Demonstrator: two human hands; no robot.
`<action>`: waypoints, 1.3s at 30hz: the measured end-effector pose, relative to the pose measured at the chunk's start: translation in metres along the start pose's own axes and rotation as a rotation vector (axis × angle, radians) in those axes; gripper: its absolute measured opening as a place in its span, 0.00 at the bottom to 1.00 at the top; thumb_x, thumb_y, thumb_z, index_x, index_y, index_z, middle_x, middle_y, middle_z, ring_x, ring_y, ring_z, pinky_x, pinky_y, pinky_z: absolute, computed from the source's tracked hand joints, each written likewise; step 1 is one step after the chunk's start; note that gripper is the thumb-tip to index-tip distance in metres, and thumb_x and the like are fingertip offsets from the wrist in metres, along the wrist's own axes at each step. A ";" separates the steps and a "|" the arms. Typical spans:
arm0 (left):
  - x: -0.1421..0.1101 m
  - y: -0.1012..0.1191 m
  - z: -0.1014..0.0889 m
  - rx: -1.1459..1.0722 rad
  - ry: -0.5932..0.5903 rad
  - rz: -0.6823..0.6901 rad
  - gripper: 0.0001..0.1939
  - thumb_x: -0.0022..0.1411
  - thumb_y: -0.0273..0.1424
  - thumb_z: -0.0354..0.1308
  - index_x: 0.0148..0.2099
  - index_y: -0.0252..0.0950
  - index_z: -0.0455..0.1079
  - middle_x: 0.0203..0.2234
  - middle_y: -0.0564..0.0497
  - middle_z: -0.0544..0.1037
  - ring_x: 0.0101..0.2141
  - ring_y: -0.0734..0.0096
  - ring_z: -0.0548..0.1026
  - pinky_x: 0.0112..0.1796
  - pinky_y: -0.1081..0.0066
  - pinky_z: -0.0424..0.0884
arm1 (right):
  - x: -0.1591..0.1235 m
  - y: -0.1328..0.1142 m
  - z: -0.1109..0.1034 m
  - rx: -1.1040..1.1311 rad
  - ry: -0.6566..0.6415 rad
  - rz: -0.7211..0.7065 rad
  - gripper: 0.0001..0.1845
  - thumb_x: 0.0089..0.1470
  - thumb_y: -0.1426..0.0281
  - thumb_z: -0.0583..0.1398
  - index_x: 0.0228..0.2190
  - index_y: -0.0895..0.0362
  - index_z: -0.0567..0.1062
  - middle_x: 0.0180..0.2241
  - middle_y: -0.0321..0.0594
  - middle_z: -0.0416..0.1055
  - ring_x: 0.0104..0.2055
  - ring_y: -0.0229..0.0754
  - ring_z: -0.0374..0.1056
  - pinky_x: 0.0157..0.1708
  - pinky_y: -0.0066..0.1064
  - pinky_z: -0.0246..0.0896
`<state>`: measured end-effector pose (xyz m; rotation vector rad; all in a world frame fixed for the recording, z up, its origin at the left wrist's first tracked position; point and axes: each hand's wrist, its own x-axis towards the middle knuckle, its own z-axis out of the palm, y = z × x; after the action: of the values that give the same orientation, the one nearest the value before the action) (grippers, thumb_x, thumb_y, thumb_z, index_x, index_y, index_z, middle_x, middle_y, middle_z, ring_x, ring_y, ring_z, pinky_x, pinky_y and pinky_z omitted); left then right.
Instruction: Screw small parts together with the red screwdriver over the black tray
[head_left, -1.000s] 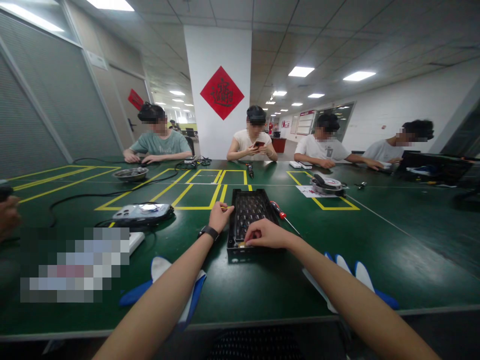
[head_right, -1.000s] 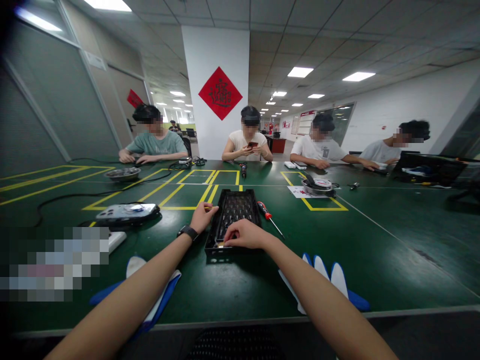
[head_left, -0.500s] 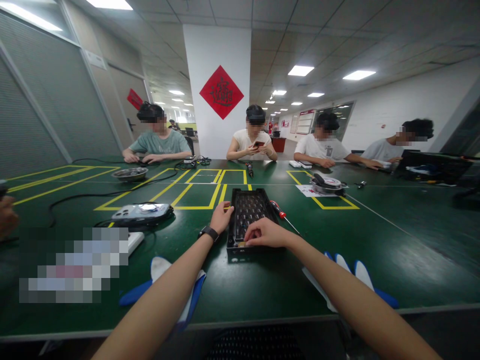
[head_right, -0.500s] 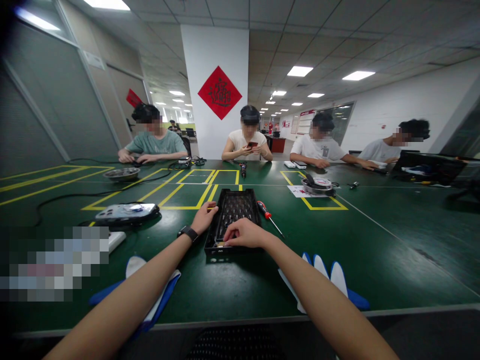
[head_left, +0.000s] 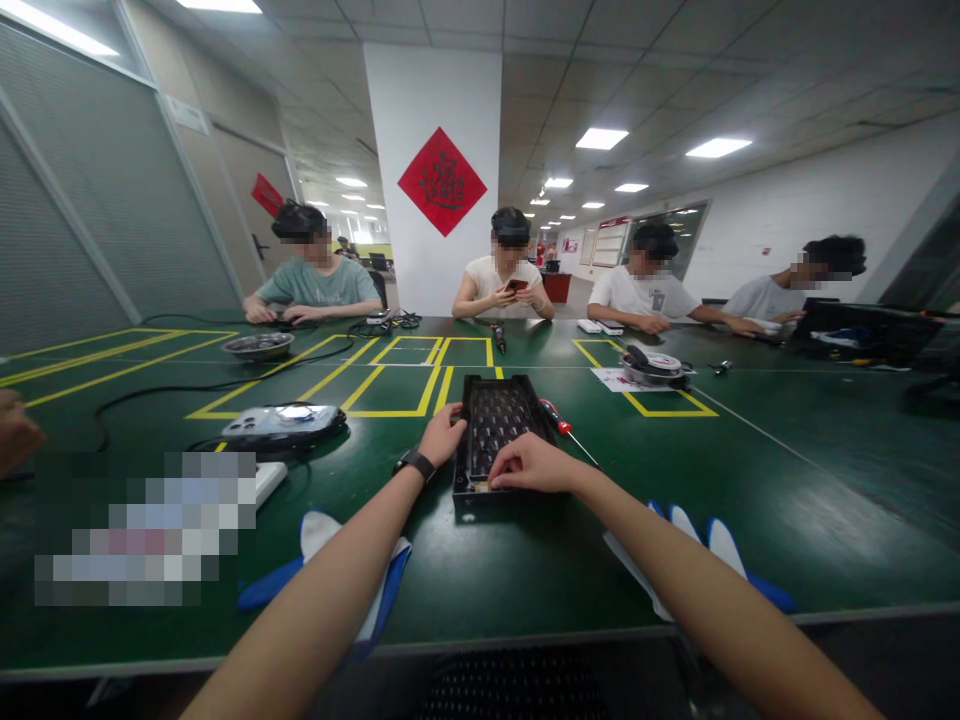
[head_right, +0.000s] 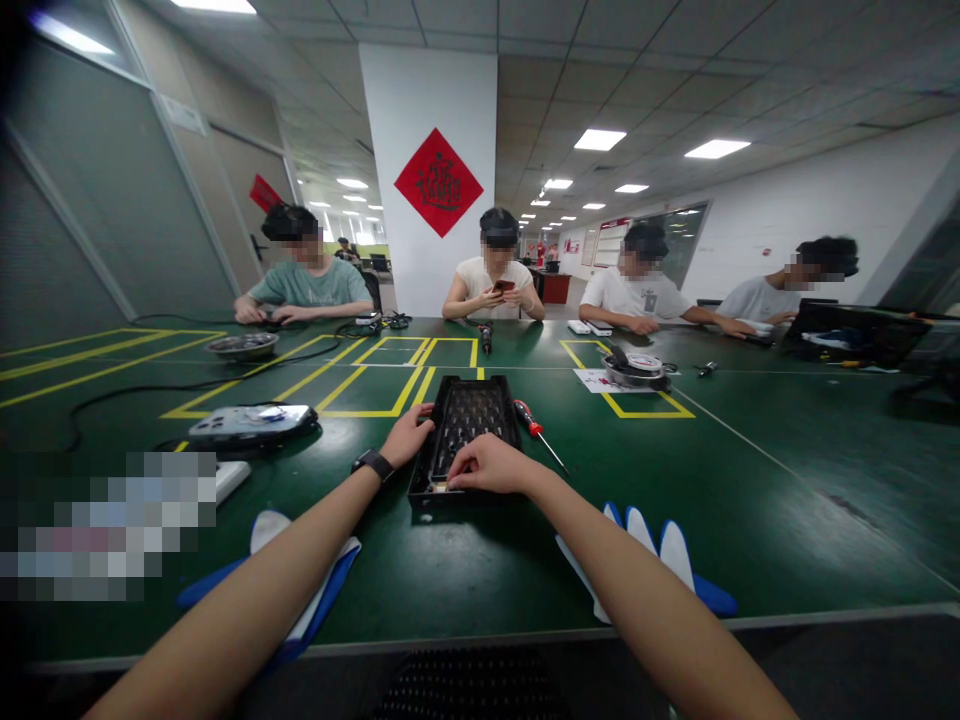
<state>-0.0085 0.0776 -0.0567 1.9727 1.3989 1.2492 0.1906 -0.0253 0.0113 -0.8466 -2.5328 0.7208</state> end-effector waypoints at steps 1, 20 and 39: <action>0.000 0.000 0.000 0.006 -0.001 -0.001 0.21 0.51 0.25 0.49 0.50 0.30 0.62 0.46 0.43 0.69 0.46 0.67 0.68 0.48 0.66 0.62 | 0.000 0.000 0.000 -0.007 -0.006 0.003 0.15 0.45 0.64 0.60 0.31 0.62 0.77 0.21 0.36 0.68 0.21 0.30 0.56 0.22 0.22 0.48; -0.001 0.002 -0.001 -0.004 -0.007 -0.005 0.22 0.51 0.25 0.49 0.50 0.30 0.61 0.45 0.43 0.70 0.45 0.66 0.68 0.47 0.66 0.64 | 0.002 0.003 0.004 -0.009 0.012 -0.001 0.13 0.44 0.64 0.61 0.30 0.61 0.76 0.25 0.38 0.71 0.24 0.31 0.61 0.24 0.22 0.53; 0.000 -0.004 0.001 0.021 -0.002 0.013 0.22 0.52 0.26 0.48 0.51 0.31 0.61 0.45 0.43 0.70 0.44 0.66 0.69 0.47 0.66 0.63 | 0.001 0.003 0.002 -0.084 0.047 -0.028 0.13 0.45 0.64 0.60 0.30 0.60 0.76 0.26 0.37 0.69 0.25 0.31 0.59 0.25 0.22 0.53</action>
<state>-0.0098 0.0795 -0.0596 1.9993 1.4056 1.2428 0.1901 -0.0237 0.0085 -0.8435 -2.5432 0.5827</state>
